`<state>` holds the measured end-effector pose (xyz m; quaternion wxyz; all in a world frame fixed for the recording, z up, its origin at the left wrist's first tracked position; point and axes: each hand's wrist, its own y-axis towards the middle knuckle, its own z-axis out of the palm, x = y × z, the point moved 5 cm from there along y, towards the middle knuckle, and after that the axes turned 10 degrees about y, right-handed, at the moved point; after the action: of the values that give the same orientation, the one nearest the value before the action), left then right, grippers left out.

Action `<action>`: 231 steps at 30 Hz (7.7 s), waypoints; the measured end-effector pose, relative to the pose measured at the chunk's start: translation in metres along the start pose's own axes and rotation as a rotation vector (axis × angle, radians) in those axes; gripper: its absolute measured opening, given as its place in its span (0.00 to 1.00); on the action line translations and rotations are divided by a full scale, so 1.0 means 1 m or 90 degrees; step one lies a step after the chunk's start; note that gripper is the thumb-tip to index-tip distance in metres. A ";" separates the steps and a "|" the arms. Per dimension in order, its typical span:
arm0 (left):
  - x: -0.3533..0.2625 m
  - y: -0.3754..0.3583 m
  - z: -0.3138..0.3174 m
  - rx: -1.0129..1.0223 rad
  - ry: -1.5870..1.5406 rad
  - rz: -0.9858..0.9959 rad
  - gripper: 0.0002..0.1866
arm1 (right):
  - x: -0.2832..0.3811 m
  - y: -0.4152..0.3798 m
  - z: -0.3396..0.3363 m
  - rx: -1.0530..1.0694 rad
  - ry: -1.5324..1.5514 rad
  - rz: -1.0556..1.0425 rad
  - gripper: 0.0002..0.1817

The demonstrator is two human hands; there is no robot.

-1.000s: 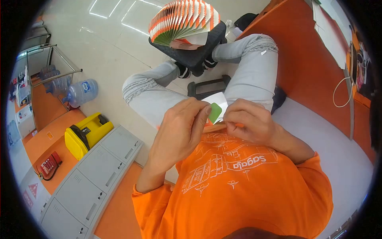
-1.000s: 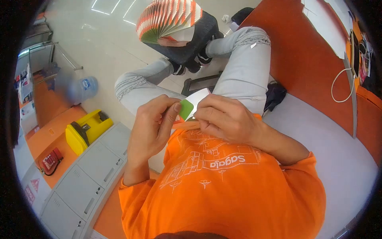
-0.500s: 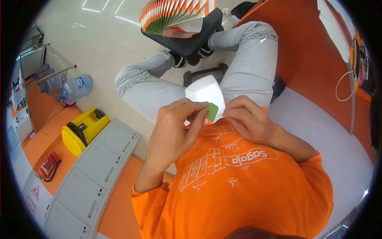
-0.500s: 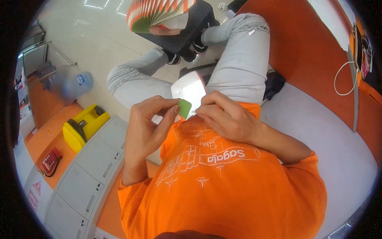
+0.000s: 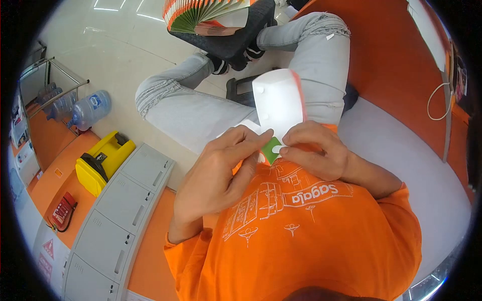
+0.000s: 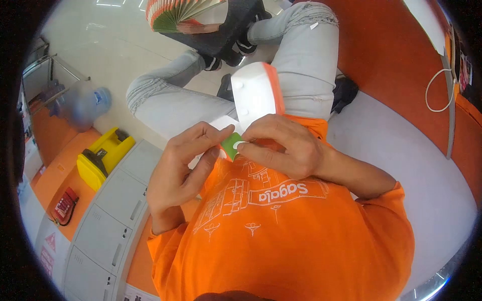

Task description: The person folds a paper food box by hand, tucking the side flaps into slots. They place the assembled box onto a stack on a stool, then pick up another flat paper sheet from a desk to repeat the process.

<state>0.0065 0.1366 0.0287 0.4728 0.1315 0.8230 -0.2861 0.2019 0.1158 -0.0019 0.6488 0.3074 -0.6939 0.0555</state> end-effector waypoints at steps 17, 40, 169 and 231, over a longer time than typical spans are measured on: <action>0.011 0.015 0.006 0.058 -0.048 0.008 0.10 | 0.009 0.010 -0.005 0.067 -0.108 -0.101 0.11; -0.026 -0.001 -0.007 0.001 0.095 0.035 0.16 | -0.025 0.040 -0.003 0.287 0.485 0.519 0.10; 0.003 0.041 0.005 -0.341 -0.194 0.168 0.10 | -0.009 0.057 -0.041 -0.234 0.262 0.248 0.05; 0.003 0.036 0.011 -0.416 -0.236 0.161 0.10 | 0.004 0.067 -0.029 -0.222 0.127 0.047 0.11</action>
<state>0.0302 0.1588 0.0091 0.6620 0.0205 0.7485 0.0327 0.1935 0.1824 0.0282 0.7551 0.1581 -0.6362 -0.0119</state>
